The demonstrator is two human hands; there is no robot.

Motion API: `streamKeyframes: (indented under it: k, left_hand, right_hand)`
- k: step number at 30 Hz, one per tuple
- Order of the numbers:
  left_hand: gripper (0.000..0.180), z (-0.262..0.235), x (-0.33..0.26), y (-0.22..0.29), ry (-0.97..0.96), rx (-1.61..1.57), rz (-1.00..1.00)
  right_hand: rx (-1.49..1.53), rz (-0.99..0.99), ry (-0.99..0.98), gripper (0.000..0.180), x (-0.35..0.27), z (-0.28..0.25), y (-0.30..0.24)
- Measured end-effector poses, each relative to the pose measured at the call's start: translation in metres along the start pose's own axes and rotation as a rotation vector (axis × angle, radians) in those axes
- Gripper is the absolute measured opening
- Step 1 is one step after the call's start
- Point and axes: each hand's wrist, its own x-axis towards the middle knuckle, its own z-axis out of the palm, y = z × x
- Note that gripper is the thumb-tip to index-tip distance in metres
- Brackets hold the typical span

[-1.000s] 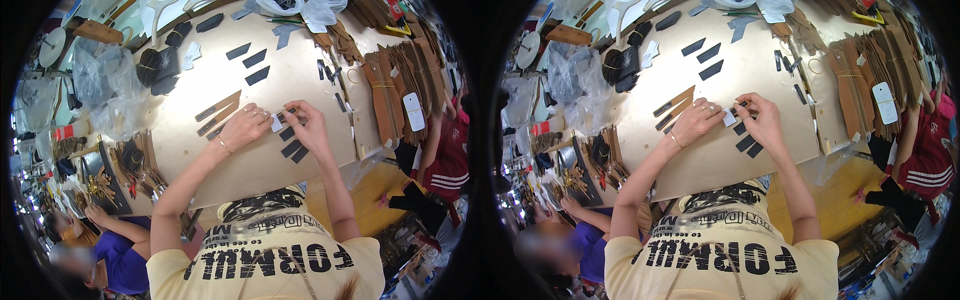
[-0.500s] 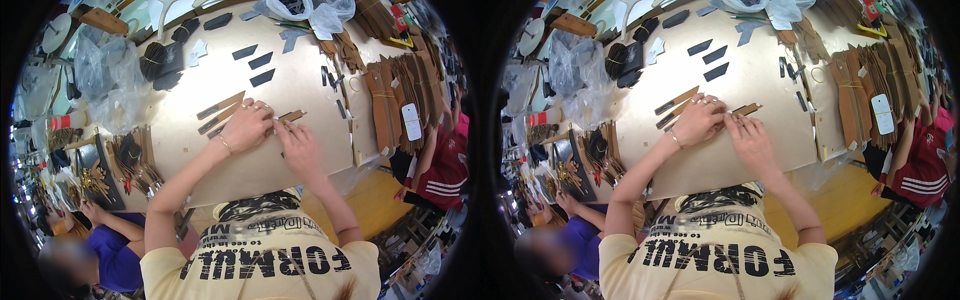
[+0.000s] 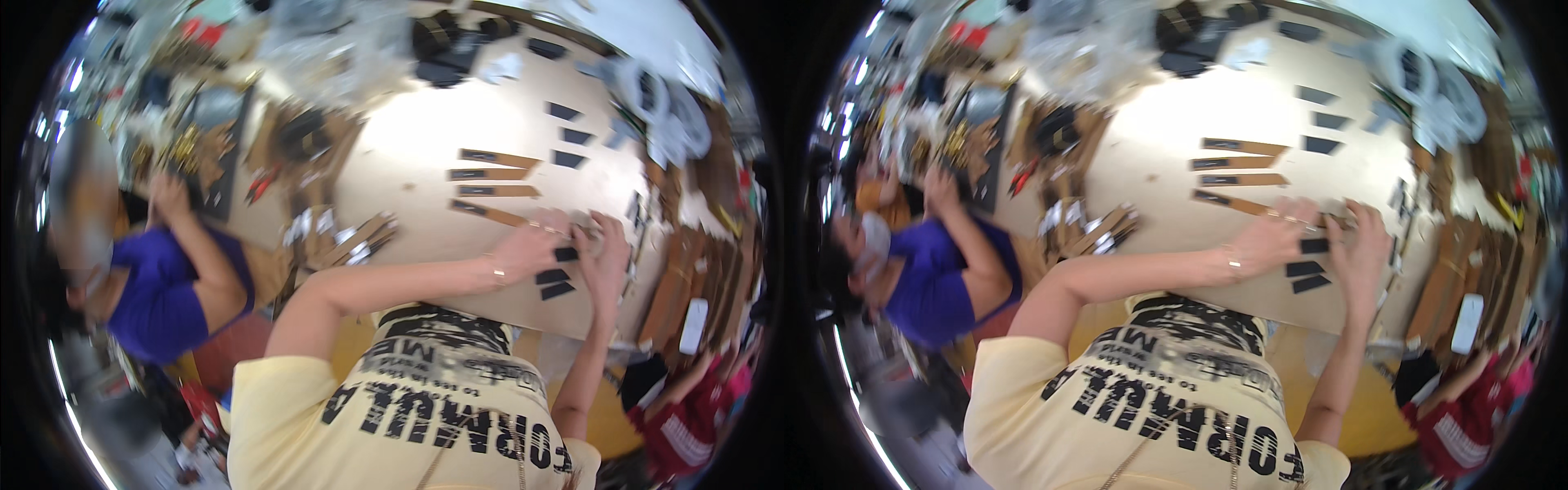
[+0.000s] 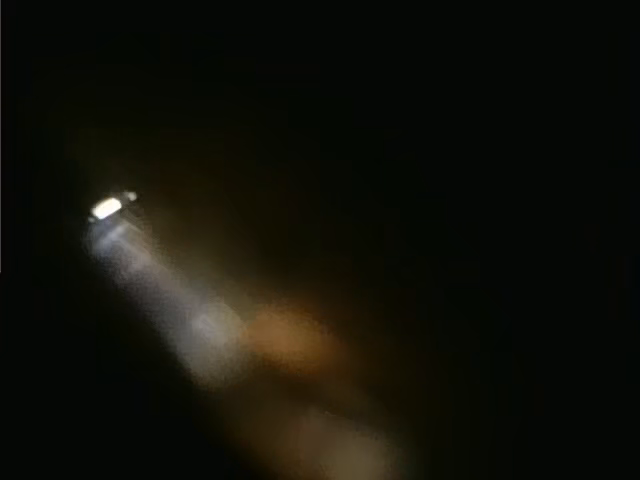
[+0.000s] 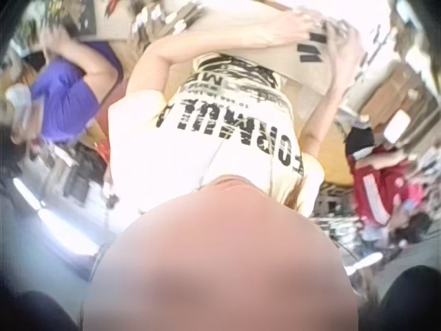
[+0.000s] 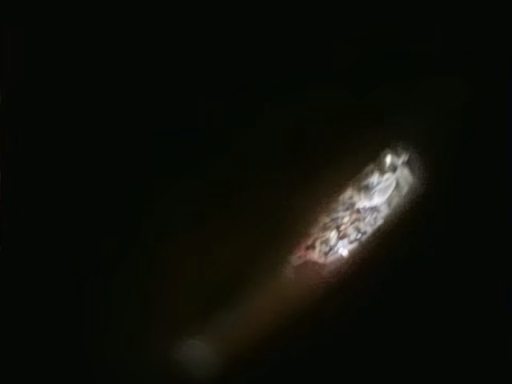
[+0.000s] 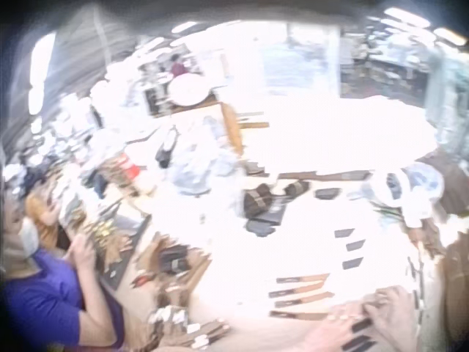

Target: The person repeatedly picks up small black and brown rectangular pieces from a table, aligns them, and joins them together by hand. The person places the assembled pieces back on the table and continues the process with additional pieces.

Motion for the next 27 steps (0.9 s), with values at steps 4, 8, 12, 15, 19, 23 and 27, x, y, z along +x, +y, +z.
streamKeyframes:
  k: [4, 8, 12, 15, 19, 23, 27]
  left_hand:
    - [0.034, -0.007, 0.010, 0.013, -0.115, -0.022, -0.115]
    - [0.042, -0.036, -0.012, -0.006, 0.095, -0.222, -0.416]
    - [0.048, -0.100, -0.100, -0.048, 0.350, -0.471, -0.667]
    - [0.035, -0.147, -0.157, -0.085, 0.618, -0.322, -1.001]
    - [0.028, -0.176, -0.201, -0.125, 0.874, -0.081, -1.176]
    - [0.025, -0.170, -0.205, -0.130, 0.830, -0.103, -1.155]
    - [0.021, -0.139, -0.178, -0.124, 0.528, -0.295, -0.993]
  right_hand:
    - [0.153, 0.191, -0.259, 0.020, 0.006, -0.004, 0.010]
    - [0.018, 0.032, -0.168, 0.013, 0.007, -0.015, -0.007]
    - [0.295, 0.027, -0.207, 0.012, 0.010, -0.037, -0.054]
    - [0.527, -0.030, -0.346, 0.012, 0.013, -0.039, -0.108]
    - [0.726, -0.340, -0.545, 0.012, 0.019, 0.010, -0.184]
    - [0.401, -0.358, -0.561, 0.023, 0.010, 0.056, -0.237]
    - [0.215, -0.324, -0.181, 0.025, 0.007, 0.049, -0.217]
